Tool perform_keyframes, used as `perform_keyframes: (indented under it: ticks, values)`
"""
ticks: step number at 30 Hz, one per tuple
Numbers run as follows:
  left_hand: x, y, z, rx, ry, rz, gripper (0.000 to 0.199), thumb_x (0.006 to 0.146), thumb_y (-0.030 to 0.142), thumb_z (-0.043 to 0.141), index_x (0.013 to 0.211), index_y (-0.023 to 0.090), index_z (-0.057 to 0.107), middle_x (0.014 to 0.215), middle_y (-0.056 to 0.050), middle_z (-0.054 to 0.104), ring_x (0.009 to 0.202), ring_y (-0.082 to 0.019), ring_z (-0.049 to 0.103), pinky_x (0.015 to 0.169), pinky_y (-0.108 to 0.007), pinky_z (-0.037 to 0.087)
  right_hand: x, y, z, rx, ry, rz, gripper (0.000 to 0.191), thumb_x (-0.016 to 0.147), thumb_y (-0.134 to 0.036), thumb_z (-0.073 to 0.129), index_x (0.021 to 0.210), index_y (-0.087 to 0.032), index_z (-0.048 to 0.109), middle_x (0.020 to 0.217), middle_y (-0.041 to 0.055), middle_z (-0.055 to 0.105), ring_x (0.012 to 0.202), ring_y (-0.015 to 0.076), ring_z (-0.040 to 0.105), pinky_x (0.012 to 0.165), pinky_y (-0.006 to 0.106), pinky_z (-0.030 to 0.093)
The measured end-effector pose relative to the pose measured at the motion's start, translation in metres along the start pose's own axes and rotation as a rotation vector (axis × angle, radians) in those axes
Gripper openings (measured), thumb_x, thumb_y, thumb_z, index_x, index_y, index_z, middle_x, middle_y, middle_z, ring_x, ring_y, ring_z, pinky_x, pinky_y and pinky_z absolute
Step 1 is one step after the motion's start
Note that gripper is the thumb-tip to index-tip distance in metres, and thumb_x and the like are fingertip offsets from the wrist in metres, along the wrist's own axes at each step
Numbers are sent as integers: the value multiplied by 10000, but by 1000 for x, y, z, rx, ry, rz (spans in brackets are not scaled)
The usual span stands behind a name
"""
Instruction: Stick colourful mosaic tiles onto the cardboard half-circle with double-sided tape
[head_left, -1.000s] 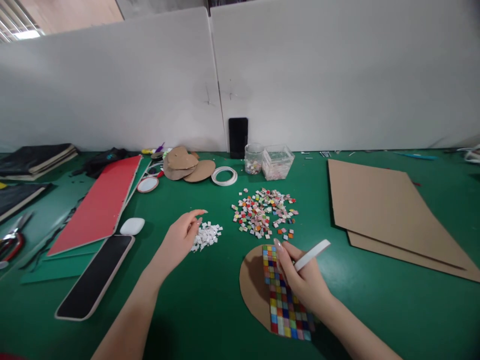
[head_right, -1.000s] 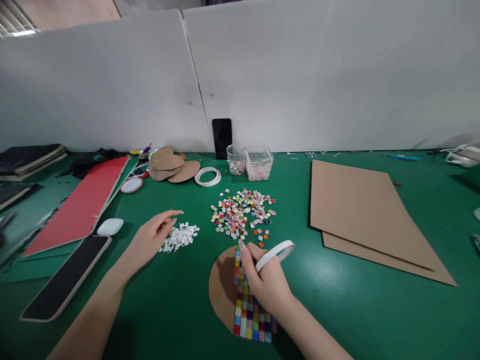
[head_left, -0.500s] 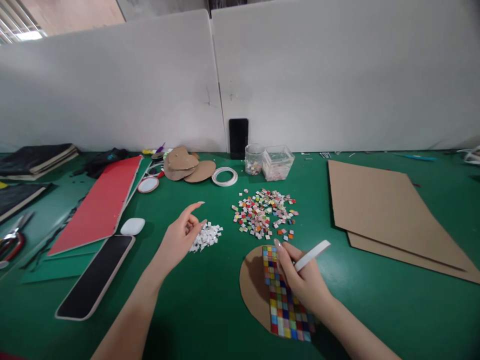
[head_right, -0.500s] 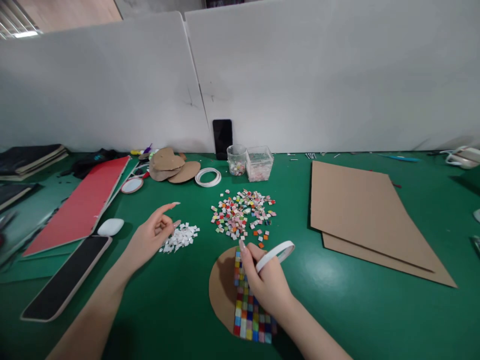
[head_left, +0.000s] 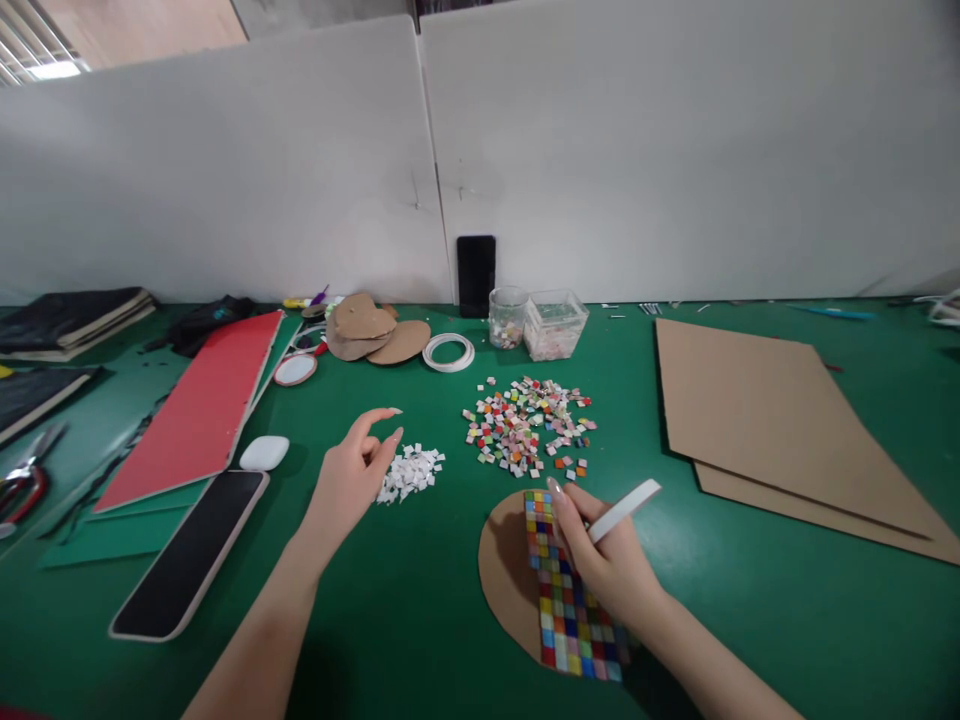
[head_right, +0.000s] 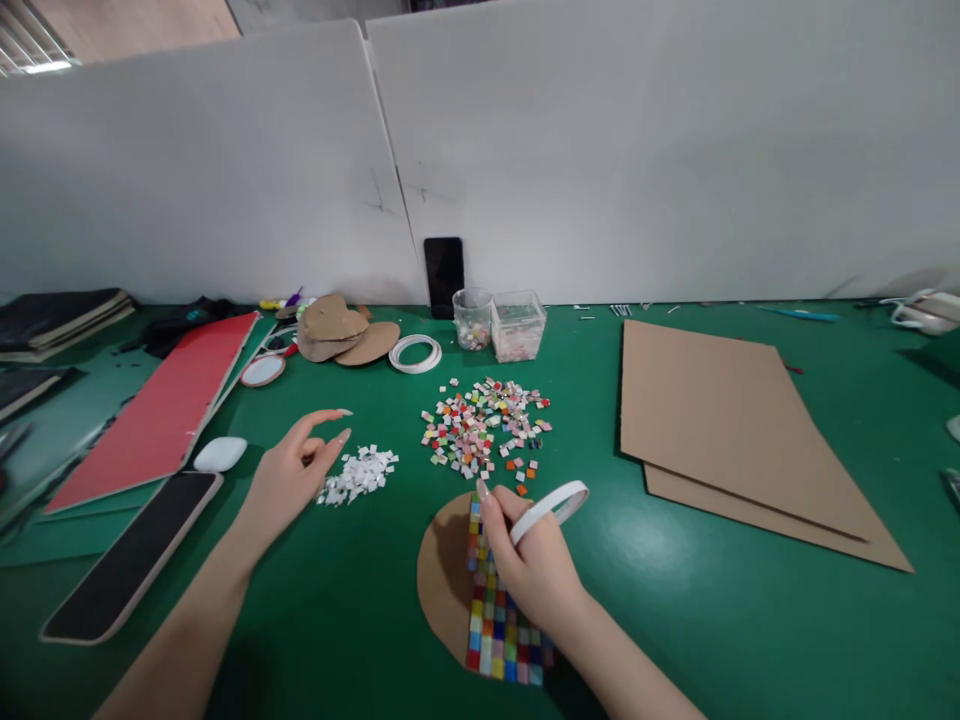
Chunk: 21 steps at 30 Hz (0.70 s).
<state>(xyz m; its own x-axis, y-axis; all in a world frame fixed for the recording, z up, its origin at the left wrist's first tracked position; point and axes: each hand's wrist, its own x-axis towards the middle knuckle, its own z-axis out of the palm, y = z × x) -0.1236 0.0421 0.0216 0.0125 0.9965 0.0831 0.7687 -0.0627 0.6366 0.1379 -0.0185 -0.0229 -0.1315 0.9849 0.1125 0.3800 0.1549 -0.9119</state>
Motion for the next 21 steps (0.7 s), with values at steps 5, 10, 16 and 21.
perform_keyframes:
  ticks: [5,10,16,21]
  values:
    - [1,-3,2,90,-133,25,389,838,396,453,1198,249,456,609,58,401,496,-106,417,499,-202,331,-2,0,0,15,-6,0,354,938,-346,327,610,-216,292,543,-60,249,475,104,272,461,258,216]
    - [1,-4,2,100,-260,-20,446,834,442,442,1248,277,419,613,63,289,496,-111,362,467,-200,273,0,0,0,13,2,-12,357,939,-339,323,606,-215,282,542,-61,247,476,103,273,464,257,215]
    - [0,-3,0,19,-277,18,415,839,310,420,1252,272,403,662,54,324,536,-106,368,527,-200,315,1,0,1,21,-5,-5,354,939,-339,326,609,-215,287,539,-63,242,470,102,265,458,255,212]
    - [0,-3,1,-17,-294,-4,389,855,334,384,1235,258,417,600,66,310,506,-112,364,507,-200,303,-1,-1,0,24,-2,-6,359,939,-343,326,606,-216,286,539,-62,243,469,104,267,458,256,211]
